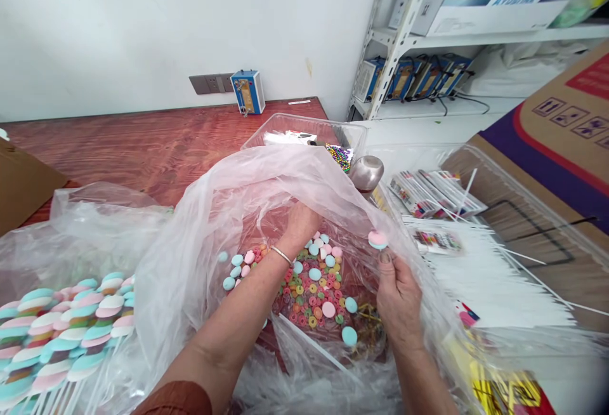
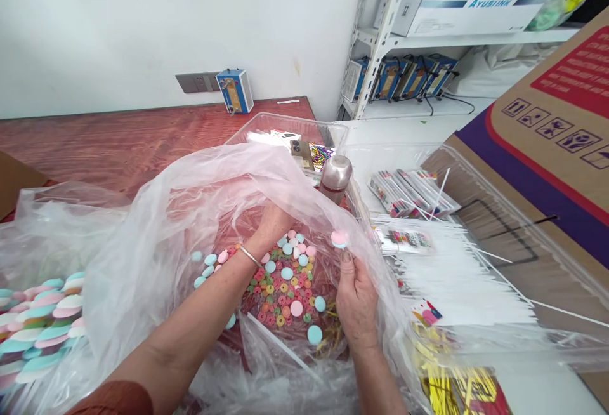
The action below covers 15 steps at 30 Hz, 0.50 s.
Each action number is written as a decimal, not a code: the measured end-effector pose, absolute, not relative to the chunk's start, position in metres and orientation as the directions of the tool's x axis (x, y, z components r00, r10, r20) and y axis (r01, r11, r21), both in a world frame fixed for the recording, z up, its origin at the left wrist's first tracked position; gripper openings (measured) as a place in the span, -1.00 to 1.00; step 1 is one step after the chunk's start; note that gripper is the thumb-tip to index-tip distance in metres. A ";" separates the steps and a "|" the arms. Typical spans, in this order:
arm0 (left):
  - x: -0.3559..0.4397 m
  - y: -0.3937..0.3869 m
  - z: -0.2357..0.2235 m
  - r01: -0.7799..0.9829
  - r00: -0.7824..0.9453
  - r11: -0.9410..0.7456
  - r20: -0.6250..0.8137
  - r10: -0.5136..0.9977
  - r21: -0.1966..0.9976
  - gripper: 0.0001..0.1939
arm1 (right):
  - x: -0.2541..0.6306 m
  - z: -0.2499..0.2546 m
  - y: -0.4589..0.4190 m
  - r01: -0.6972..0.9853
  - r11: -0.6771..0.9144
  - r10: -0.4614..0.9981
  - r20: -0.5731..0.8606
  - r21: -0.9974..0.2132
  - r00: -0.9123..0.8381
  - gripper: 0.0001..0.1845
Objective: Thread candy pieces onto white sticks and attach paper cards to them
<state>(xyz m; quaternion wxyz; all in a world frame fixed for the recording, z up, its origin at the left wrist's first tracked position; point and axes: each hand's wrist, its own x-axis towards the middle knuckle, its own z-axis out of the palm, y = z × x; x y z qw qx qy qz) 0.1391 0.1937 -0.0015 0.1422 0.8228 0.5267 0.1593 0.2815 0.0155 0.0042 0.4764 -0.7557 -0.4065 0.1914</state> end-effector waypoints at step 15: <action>0.113 0.145 0.011 0.678 0.585 -0.553 0.100 0.805 0.485 -0.68 | 0.270 -0.007 0.031 0.501 -0.131 0.962 0.012 -0.856 0.273 -0.58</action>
